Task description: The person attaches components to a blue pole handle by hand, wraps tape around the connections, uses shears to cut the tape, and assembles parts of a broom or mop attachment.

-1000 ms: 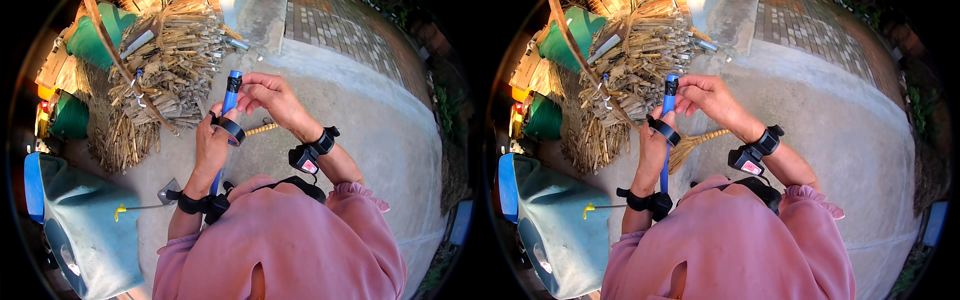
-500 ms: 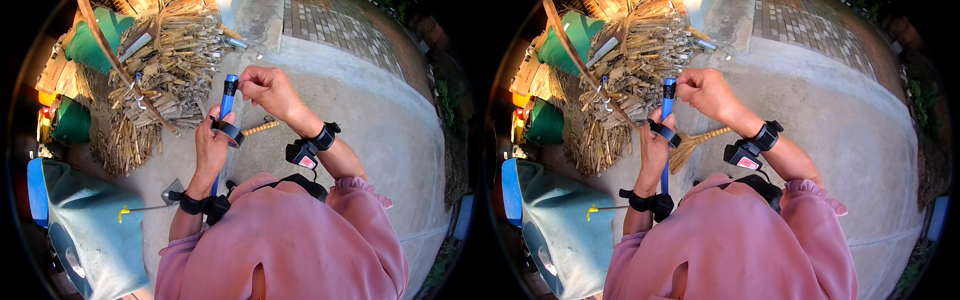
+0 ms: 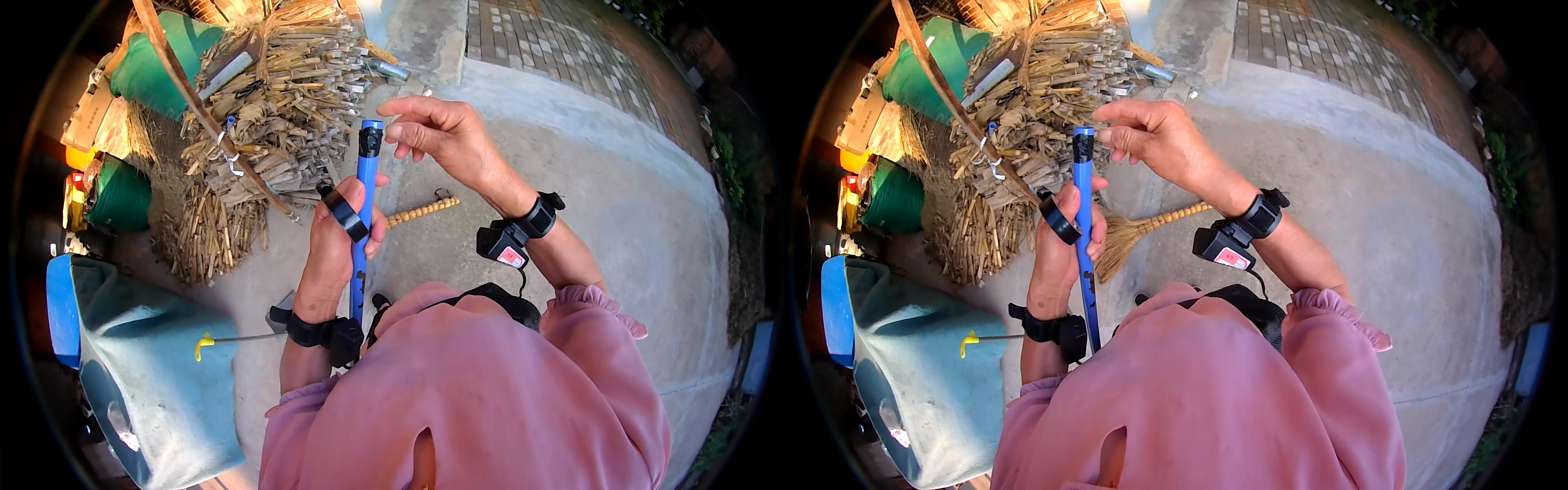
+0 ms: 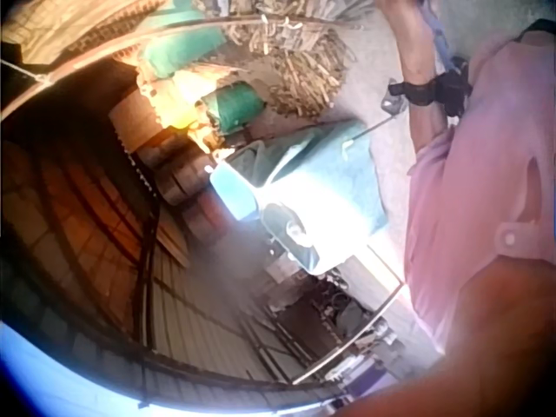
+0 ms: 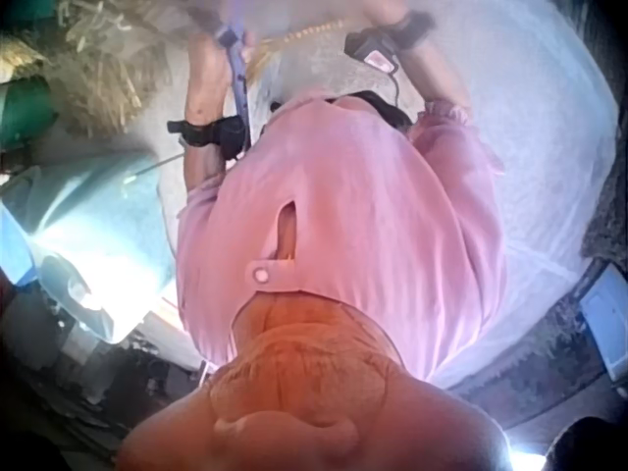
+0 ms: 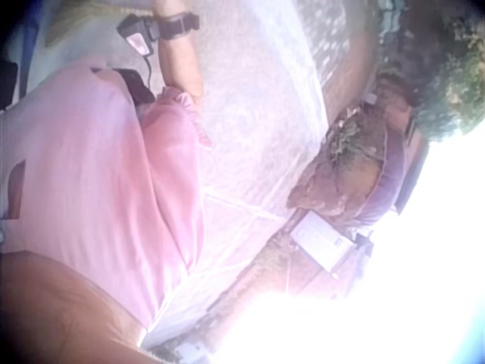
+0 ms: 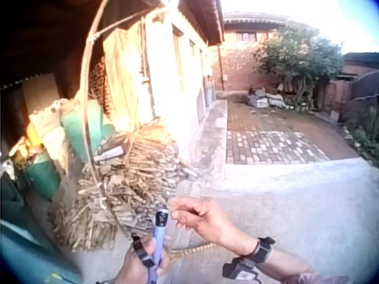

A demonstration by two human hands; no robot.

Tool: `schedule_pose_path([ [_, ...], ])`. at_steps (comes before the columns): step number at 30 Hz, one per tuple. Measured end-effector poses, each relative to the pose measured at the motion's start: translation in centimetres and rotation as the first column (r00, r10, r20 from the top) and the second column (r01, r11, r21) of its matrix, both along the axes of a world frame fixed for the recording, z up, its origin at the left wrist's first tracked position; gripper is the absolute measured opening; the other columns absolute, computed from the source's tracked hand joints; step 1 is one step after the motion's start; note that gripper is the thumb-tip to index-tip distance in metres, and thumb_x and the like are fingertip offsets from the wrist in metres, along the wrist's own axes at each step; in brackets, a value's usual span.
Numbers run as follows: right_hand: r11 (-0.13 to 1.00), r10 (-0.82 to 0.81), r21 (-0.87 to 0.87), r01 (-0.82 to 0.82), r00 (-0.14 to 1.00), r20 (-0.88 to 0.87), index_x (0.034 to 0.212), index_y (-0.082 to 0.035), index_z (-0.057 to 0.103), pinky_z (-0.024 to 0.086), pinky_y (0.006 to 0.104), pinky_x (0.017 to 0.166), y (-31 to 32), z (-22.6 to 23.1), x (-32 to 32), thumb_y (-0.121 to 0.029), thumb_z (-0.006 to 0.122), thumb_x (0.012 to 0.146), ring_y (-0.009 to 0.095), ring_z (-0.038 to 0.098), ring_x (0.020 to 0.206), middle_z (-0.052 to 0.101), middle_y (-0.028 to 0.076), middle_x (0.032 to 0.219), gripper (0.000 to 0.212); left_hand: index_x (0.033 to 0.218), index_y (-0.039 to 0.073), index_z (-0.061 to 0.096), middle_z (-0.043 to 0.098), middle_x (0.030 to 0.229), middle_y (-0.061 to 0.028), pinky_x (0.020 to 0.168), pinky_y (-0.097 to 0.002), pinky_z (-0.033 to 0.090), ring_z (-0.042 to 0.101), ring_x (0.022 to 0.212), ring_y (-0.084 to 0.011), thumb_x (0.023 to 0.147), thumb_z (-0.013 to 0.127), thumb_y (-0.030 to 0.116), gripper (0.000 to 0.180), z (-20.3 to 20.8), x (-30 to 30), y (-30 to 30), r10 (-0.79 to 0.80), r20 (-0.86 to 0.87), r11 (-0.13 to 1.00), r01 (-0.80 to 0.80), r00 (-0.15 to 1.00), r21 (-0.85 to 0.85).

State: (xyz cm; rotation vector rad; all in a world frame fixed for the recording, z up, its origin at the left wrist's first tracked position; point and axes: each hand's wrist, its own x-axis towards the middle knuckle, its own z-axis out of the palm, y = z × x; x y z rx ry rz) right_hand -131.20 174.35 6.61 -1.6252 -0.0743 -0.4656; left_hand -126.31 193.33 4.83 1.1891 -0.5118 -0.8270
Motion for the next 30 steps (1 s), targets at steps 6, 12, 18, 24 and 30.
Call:
schedule_pose_path([
  [6,0.973,0.175,0.147,-0.180,0.983,0.046,0.111,-0.003,0.060,0.048,0.0221,0.059,0.1,-0.4,-0.1,-0.009,0.056,0.089,0.009,0.061,0.072,0.064,0.004,0.085,0.024,0.107,0.001,0.049,0.051,0.056,-0.0082,0.037,-0.0234,0.032,0.040,0.037,-0.0112,0.093,0.044,0.041,0.043,-0.6,0.1,0.8,-0.125,-0.163,0.988,0.109,0.979,-0.108],
  [12,0.924,0.345,0.158,-0.348,0.937,0.043,0.115,-0.004,0.058,0.046,0.0209,0.059,0.0,0.7,-0.7,-0.010,0.058,0.087,0.008,0.059,0.069,0.062,0.002,0.081,0.028,0.105,0.001,0.049,0.053,0.057,-0.0099,0.036,-0.0245,0.033,0.042,0.037,-0.0125,0.092,0.045,0.044,0.045,-1.6,0.4,1.4,-0.326,-0.272,0.927,0.251,0.905,-0.277],
  [18,0.948,0.297,0.131,-0.289,0.954,-0.044,0.104,-0.004,0.058,0.043,0.0197,0.056,0.5,0.9,-0.7,-0.005,0.056,0.083,0.005,0.056,0.063,0.061,0.000,0.077,0.021,0.102,0.002,0.051,0.054,0.059,-0.0078,0.036,-0.0233,0.032,0.041,0.037,-0.0109,0.092,0.046,0.042,0.041,-1.5,-0.7,1.2,-0.179,-0.187,0.977,0.152,0.966,-0.152],
  [24,0.950,0.295,0.133,-0.284,0.953,-0.073,0.101,-0.004,0.058,0.041,0.0195,0.053,0.2,0.4,-0.7,-0.004,0.056,0.081,0.005,0.054,0.061,0.059,-0.001,0.073,0.020,0.100,0.003,0.052,0.052,0.059,-0.0043,0.037,-0.0219,0.031,0.039,0.039,-0.0080,0.094,0.046,0.036,0.034,-0.9,-2.0,1.0,-0.050,-0.068,0.998,0.048,0.996,-0.027],
  [30,0.970,0.228,0.108,-0.218,0.969,-0.091,0.102,-0.004,0.058,0.044,0.0196,0.055,0.7,0.1,-0.3,-0.007,0.057,0.084,0.005,0.055,0.063,0.058,-0.001,0.075,0.018,0.101,0.003,0.050,0.051,0.058,-0.0030,0.037,-0.0210,0.031,0.041,0.040,-0.0075,0.095,0.045,0.031,0.028,-0.8,-2.2,0.4,0.065,0.117,0.988,-0.080,0.991,0.131],
])
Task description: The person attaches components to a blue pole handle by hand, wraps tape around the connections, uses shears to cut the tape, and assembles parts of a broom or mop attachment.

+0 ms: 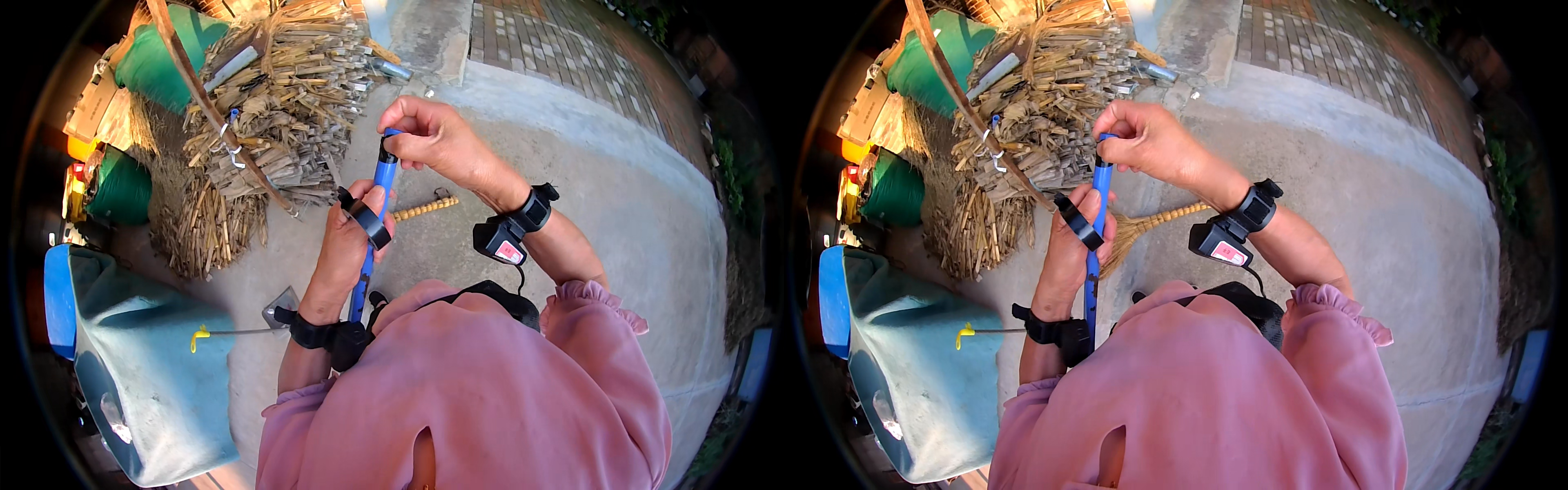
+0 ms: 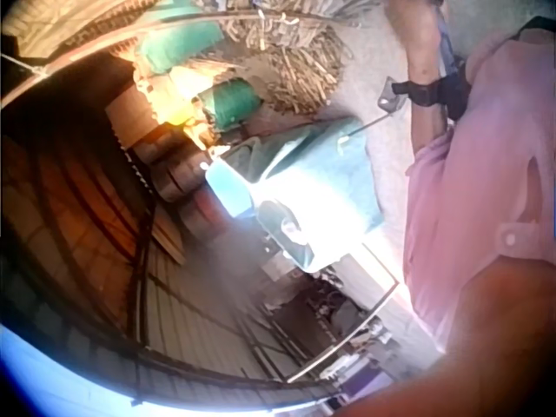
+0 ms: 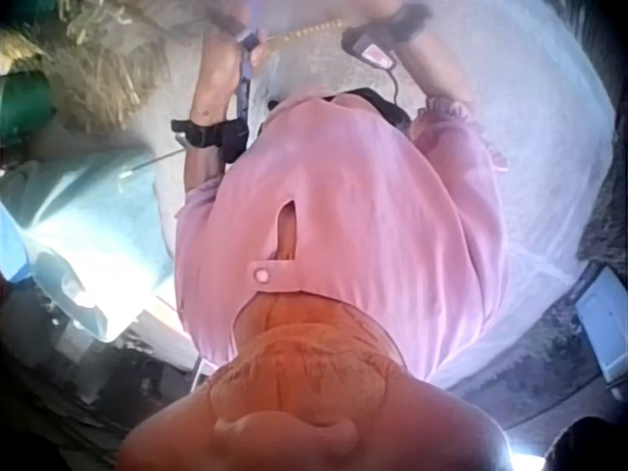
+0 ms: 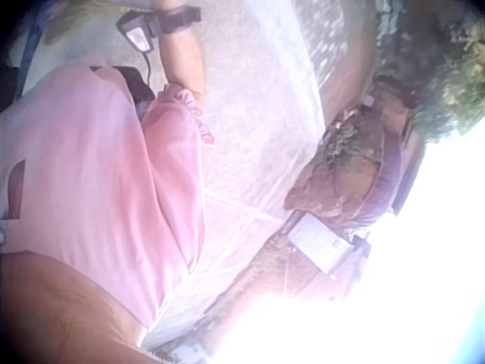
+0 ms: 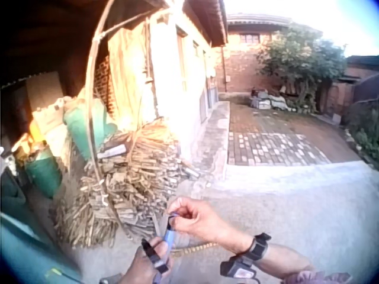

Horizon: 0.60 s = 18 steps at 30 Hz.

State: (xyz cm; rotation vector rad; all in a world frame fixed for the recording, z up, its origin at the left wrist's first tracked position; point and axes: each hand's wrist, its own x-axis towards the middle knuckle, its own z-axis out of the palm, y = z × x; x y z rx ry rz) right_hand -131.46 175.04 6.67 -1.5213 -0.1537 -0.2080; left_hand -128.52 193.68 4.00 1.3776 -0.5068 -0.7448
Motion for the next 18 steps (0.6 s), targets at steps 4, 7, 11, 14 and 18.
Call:
schedule_pose_path([
  [4,0.991,0.036,0.123,-0.043,0.997,0.062,0.106,-0.004,0.059,0.045,0.0193,0.056,0.0,0.9,-1.1,-0.010,0.059,0.086,0.006,0.057,0.068,0.061,0.001,0.081,0.020,0.104,0.004,0.051,0.051,0.059,-0.0011,0.039,-0.0196,0.030,0.041,0.042,-0.0058,0.095,0.045,0.027,0.026,1.0,-0.4,0.0,0.114,0.153,0.991,-0.123,0.982,0.054],
  [7,0.995,-0.095,-0.001,0.097,0.984,0.154,0.104,-0.004,0.061,0.046,0.0192,0.058,-0.7,1.0,-1.3,-0.010,0.060,0.086,0.007,0.059,0.071,0.063,0.001,0.084,0.019,0.106,0.004,0.052,0.052,0.061,0.0000,0.040,-0.0184,0.031,0.042,0.044,-0.0044,0.094,0.046,0.027,0.026,1.5,-0.2,0.0,0.120,0.152,0.993,-0.122,0.981,0.003],
  [11,0.974,-0.196,-0.089,0.209,0.971,0.136,0.096,-0.005,0.064,0.046,0.0205,0.058,-0.3,0.5,-1.4,-0.007,0.064,0.083,0.005,0.058,0.067,0.063,-0.001,0.078,0.013,0.108,0.005,0.052,0.052,0.063,0.0016,0.041,-0.0174,0.031,0.042,0.046,-0.0034,0.094,0.047,0.027,0.027,1.4,-0.2,-0.7,0.115,0.201,0.992,-0.123,0.973,0.032],
  [14,0.934,-0.318,-0.098,0.344,0.923,0.218,0.090,-0.004,0.065,0.046,0.0211,0.056,1.0,0.3,-1.5,-0.005,0.065,0.082,0.005,0.057,0.064,0.063,0.000,0.074,0.008,0.108,0.006,0.053,0.051,0.065,0.0023,0.042,-0.0174,0.032,0.043,0.048,-0.0026,0.093,0.049,0.026,0.025,0.7,-0.1,-1.2,0.156,0.274,0.983,-0.175,0.949,0.047],
  [18,0.818,-0.428,-0.225,0.529,0.822,0.376,0.086,-0.003,0.064,0.046,0.0229,0.055,1.1,-0.1,-1.2,-0.005,0.066,0.079,0.006,0.057,0.063,0.061,0.004,0.070,0.007,0.102,0.006,0.053,0.050,0.066,0.0012,0.045,-0.0204,0.036,0.044,0.054,-0.0039,0.091,0.054,0.021,0.019,0.5,0.0,-1.9,0.215,0.430,0.966,-0.255,0.877,0.037],
])
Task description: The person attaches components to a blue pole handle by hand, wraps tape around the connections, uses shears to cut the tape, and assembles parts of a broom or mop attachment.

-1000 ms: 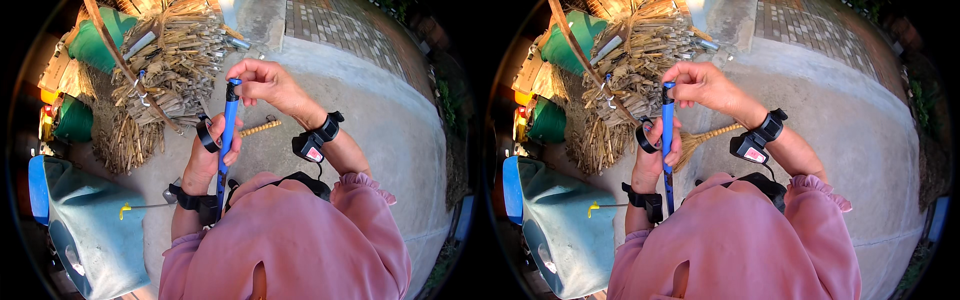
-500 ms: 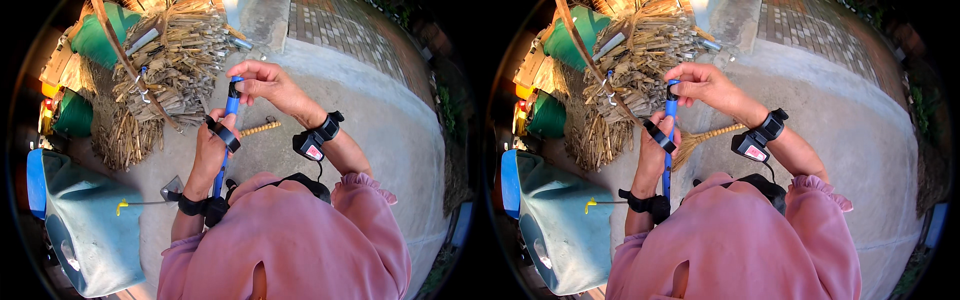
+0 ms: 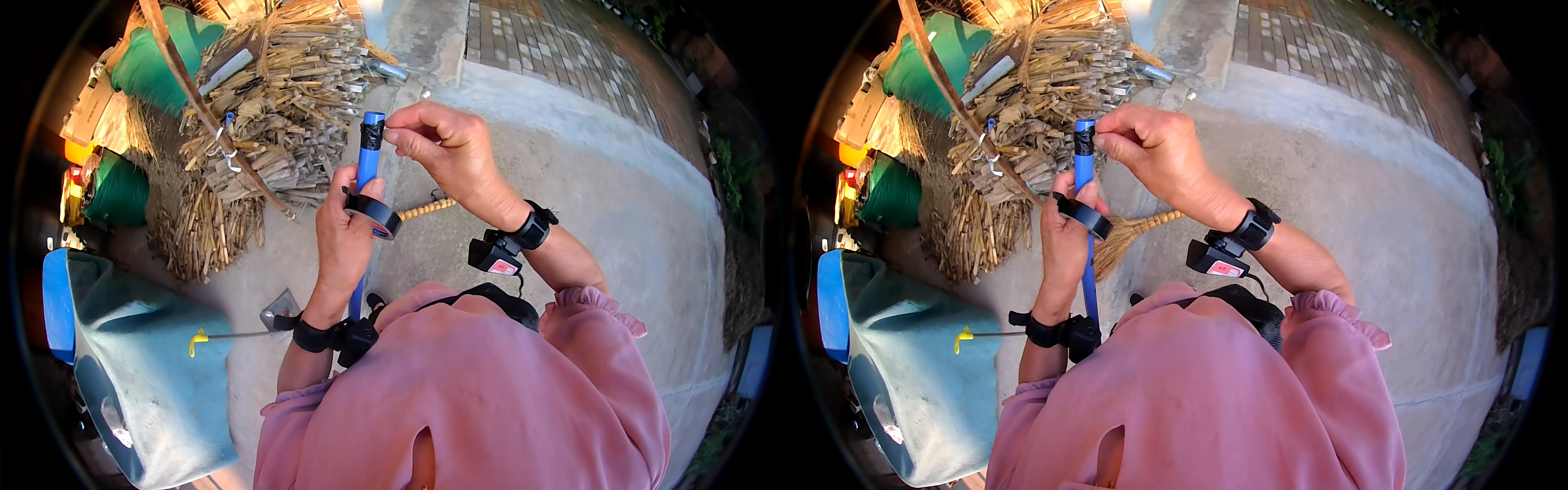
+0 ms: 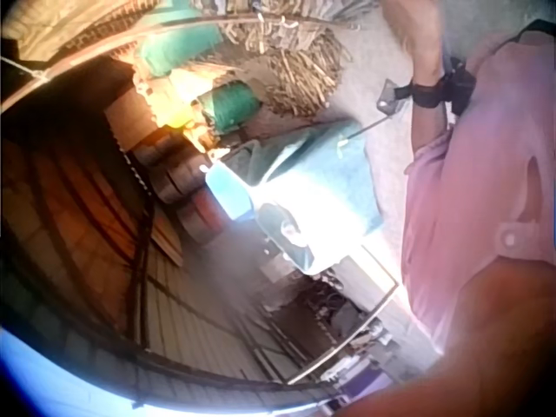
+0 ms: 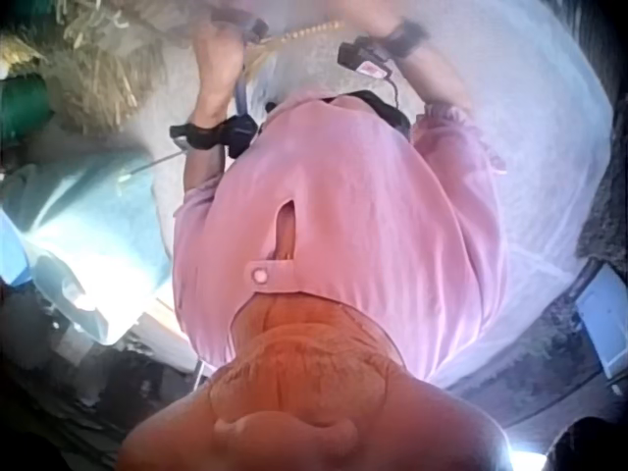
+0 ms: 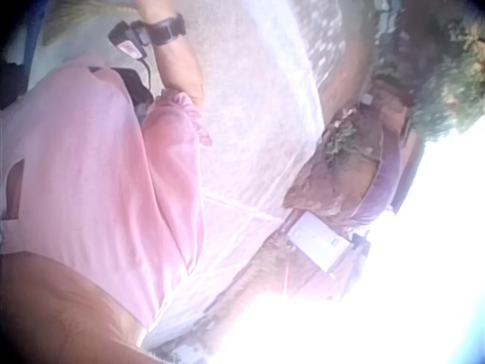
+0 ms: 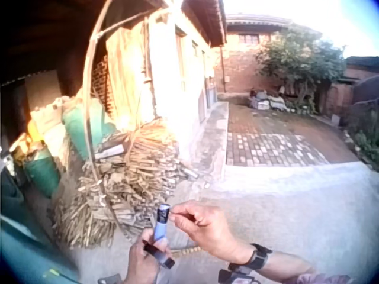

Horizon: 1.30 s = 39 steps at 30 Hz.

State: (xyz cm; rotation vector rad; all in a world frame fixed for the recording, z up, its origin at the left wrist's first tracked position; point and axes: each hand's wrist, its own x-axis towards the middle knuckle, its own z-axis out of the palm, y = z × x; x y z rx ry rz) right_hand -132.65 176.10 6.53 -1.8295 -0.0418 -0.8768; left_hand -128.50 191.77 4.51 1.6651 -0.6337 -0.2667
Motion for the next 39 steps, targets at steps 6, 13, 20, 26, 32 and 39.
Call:
schedule_pose_path([
  [6,0.993,-0.043,-0.109,0.043,0.999,-0.001,0.081,-0.002,0.062,0.045,0.0250,0.053,-0.9,-0.2,0.3,-0.003,0.064,0.076,0.009,0.057,0.059,0.060,0.006,0.064,0.005,0.099,0.008,0.052,0.050,0.065,0.0006,0.047,-0.0187,0.036,0.046,0.053,-0.0036,0.090,0.055,0.023,0.017,-0.2,-0.1,-0.6,0.022,0.014,0.998,-0.023,1.000,0.066],
  [13,0.994,0.013,-0.102,-0.026,0.993,-0.118,0.076,-0.001,0.060,0.042,0.0180,0.052,-1.7,0.3,0.2,-0.001,0.061,0.078,0.000,0.050,0.059,0.057,-0.003,0.064,0.002,0.095,0.006,0.052,0.049,0.063,0.0017,0.049,-0.0205,0.036,0.043,0.055,-0.0038,0.089,0.057,0.020,0.016,-0.4,-0.6,-1.2,0.053,0.075,0.993,-0.060,0.996,0.097],
  [20,0.958,0.257,-0.090,-0.271,0.956,-0.140,0.080,-0.001,0.061,0.042,0.0177,0.055,-1.0,1.1,-0.9,-0.002,0.062,0.080,0.002,0.052,0.062,0.059,-0.003,0.070,0.002,0.097,0.004,0.053,0.050,0.061,-0.0004,0.045,-0.0229,0.037,0.046,0.052,-0.0052,0.089,0.057,0.019,0.018,-1.9,1.2,-1.0,0.092,0.015,0.996,-0.093,0.996,0.013],
  [26,0.978,0.164,0.155,-0.137,0.971,-0.174,0.088,-0.001,0.065,0.046,0.0190,0.057,-3.5,0.2,-0.1,-0.009,0.064,0.084,0.005,0.055,0.063,0.061,-0.001,0.074,0.009,0.101,0.005,0.054,0.049,0.059,0.0019,0.039,-0.0193,0.031,0.042,0.044,-0.0034,0.091,0.053,0.023,0.020,-0.3,0.6,-0.7,-0.029,-0.278,1.000,0.025,0.960,-0.018],
  [32,0.995,0.011,-0.095,-0.014,0.999,-0.034,0.085,-0.001,0.064,0.046,0.0258,0.052,-1.6,-0.7,0.8,-0.007,0.065,0.079,0.009,0.056,0.056,0.061,0.006,0.065,0.009,0.105,0.007,0.054,0.051,0.062,0.0012,0.040,-0.0184,0.033,0.044,0.046,-0.0034,0.091,0.052,0.023,0.021,-1.0,0.5,-1.1,-0.006,-0.131,1.000,0.008,0.991,0.017],
  [39,0.994,0.007,-0.106,-0.026,0.985,-0.174,0.079,0.000,0.060,0.042,0.0198,0.052,-1.8,0.2,0.6,-0.002,0.060,0.078,0.002,0.051,0.059,0.058,0.000,0.064,0.002,0.102,0.006,0.056,0.051,0.064,0.0019,0.050,-0.0225,0.039,0.044,0.056,-0.0044,0.090,0.057,0.022,0.020,-1.3,0.0,-1.3,0.056,-0.059,0.995,-0.051,0.997,0.084],
])
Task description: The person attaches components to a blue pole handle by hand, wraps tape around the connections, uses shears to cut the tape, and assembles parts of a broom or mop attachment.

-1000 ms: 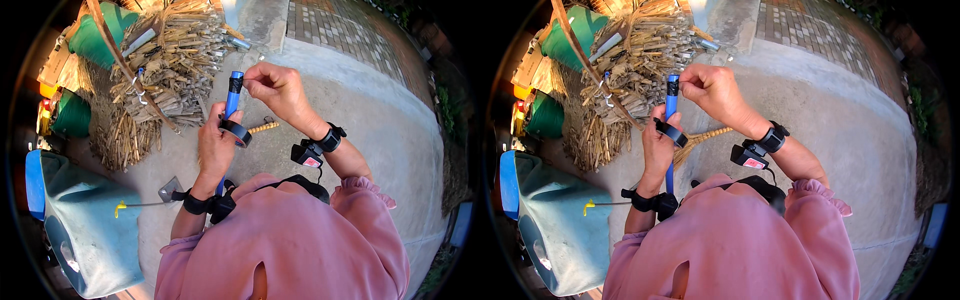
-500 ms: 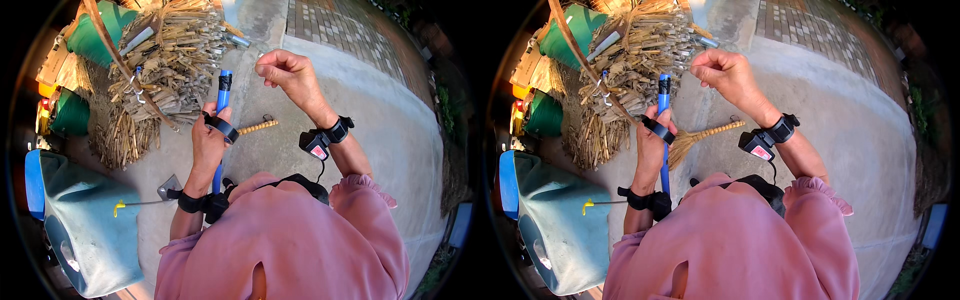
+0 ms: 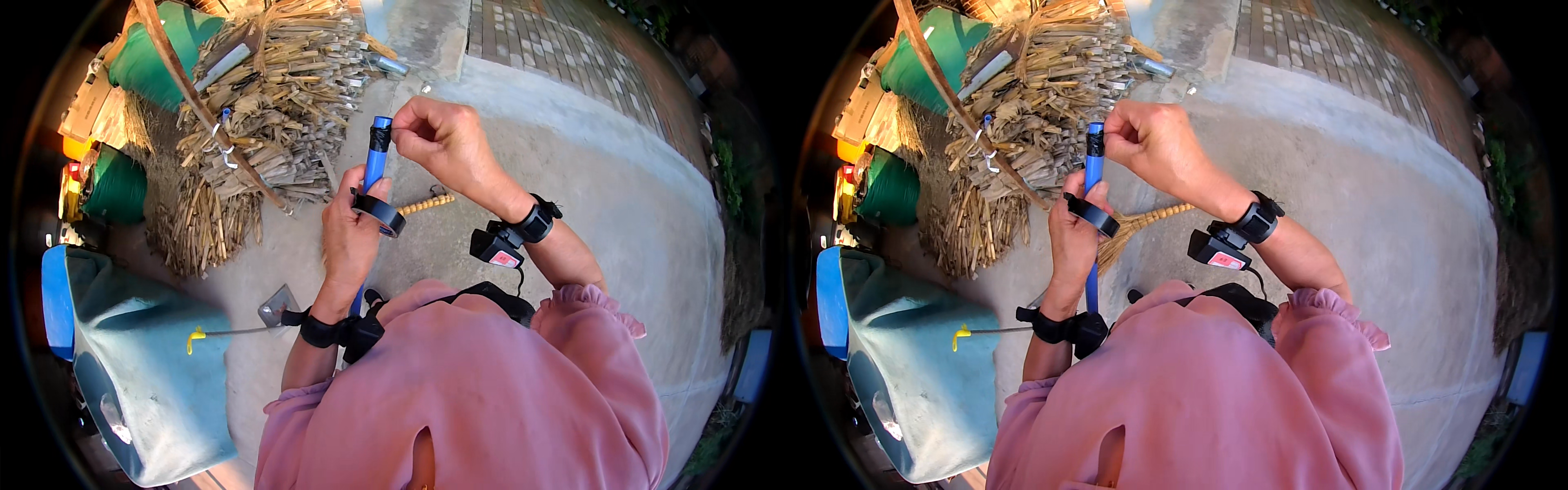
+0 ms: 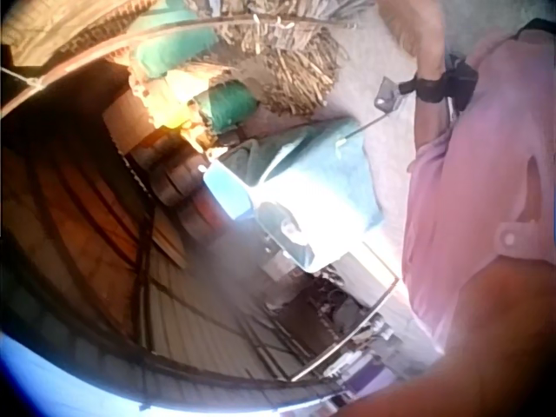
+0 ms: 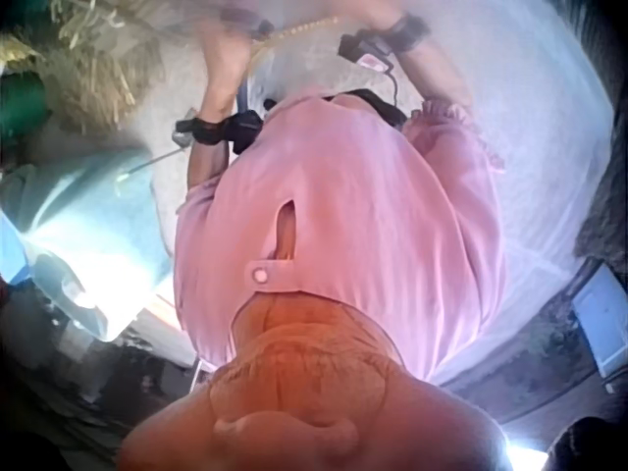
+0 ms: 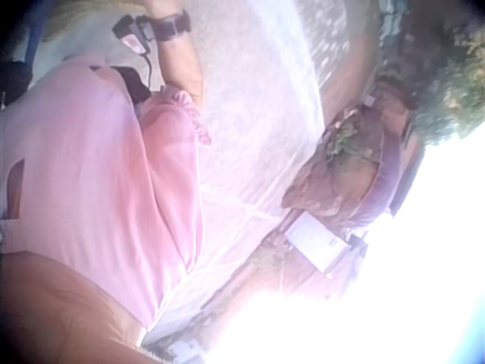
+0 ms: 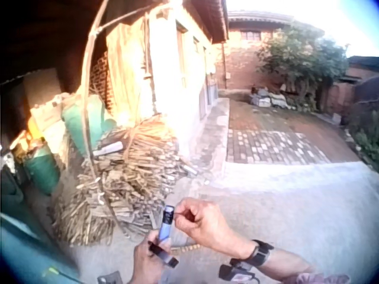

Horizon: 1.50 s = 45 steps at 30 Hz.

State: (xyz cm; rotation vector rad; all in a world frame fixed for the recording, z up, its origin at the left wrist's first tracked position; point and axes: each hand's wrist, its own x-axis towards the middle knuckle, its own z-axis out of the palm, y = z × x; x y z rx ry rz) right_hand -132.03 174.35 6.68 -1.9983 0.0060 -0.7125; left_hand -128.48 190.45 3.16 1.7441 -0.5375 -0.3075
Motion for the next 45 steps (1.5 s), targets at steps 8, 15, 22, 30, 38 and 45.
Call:
schedule_pose_path([
  [8,0.962,0.126,0.246,-0.122,0.992,0.000,0.079,-0.002,0.059,0.043,0.0194,0.054,0.3,-0.4,0.4,-0.003,0.057,0.079,0.003,0.052,0.062,0.059,0.000,0.069,0.002,0.106,0.003,0.054,0.051,0.061,-0.0025,0.040,-0.0215,0.033,0.043,0.043,-0.0070,0.093,0.048,0.031,0.032,0.4,1.1,1.4,-0.191,-0.305,0.973,0.138,0.933,-0.187],
  [15,0.773,0.330,0.595,-0.223,0.941,-0.076,0.098,-0.001,0.062,0.045,0.0202,0.057,-0.1,-1.2,0.6,-0.012,0.060,0.086,0.007,0.057,0.064,0.063,0.002,0.079,0.016,0.103,0.001,0.052,0.053,0.057,-0.0072,0.040,-0.0231,0.032,0.043,0.040,-0.0113,0.094,0.045,0.035,0.035,1.1,1.9,1.9,-0.310,-0.410,0.912,0.147,0.858,-0.382],
  [22,0.732,0.459,0.574,-0.367,0.888,-0.018,0.111,-0.002,0.060,0.046,0.0209,0.060,0.1,-1.4,1.1,-0.014,0.056,0.089,0.007,0.057,0.066,0.064,0.001,0.083,0.025,0.099,0.003,0.052,0.050,0.057,-0.0077,0.037,-0.0249,0.033,0.041,0.038,-0.0130,0.091,0.048,0.041,0.039,-0.4,3.0,2.2,-0.630,-0.470,0.737,0.285,0.618,-0.614],
  [30,0.641,0.564,0.583,-0.499,0.822,0.082,0.111,-0.003,0.058,0.045,0.0212,0.062,-0.4,-0.8,1.3,-0.011,0.056,0.087,0.007,0.058,0.070,0.062,0.000,0.083,0.025,0.101,0.005,0.051,0.050,0.059,-0.0073,0.035,-0.0248,0.033,0.040,0.037,-0.0126,0.090,0.047,0.047,0.043,-1.0,4.3,2.1,-0.716,-0.462,0.663,0.304,0.523,-0.684],
  [38,0.784,0.402,0.527,-0.328,0.915,-0.029,0.093,-0.004,0.057,0.043,0.0210,0.056,0.5,-1.5,2.4,-0.014,0.063,0.084,0.005,0.055,0.065,0.060,-0.001,0.072,0.015,0.105,0.005,0.049,0.053,0.064,-0.0021,0.041,-0.0211,0.034,0.045,0.046,-0.0087,0.084,0.062,0.043,0.045,-0.5,3.8,1.6,-0.463,-0.334,0.855,0.313,0.821,-0.414],
  [45,0.663,0.496,0.621,-0.419,0.867,0.055,0.101,-0.002,0.061,0.047,0.0210,0.056,0.4,-2.5,4.3,-0.019,0.055,0.091,0.009,0.060,0.066,0.065,0.004,0.080,0.021,0.101,0.002,0.051,0.054,0.061,-0.0072,0.039,-0.0222,0.033,0.042,0.040,-0.0099,0.087,0.056,0.043,0.044,-0.7,5.6,2.5,-0.541,-0.417,0.787,0.265,0.730,-0.557],
])
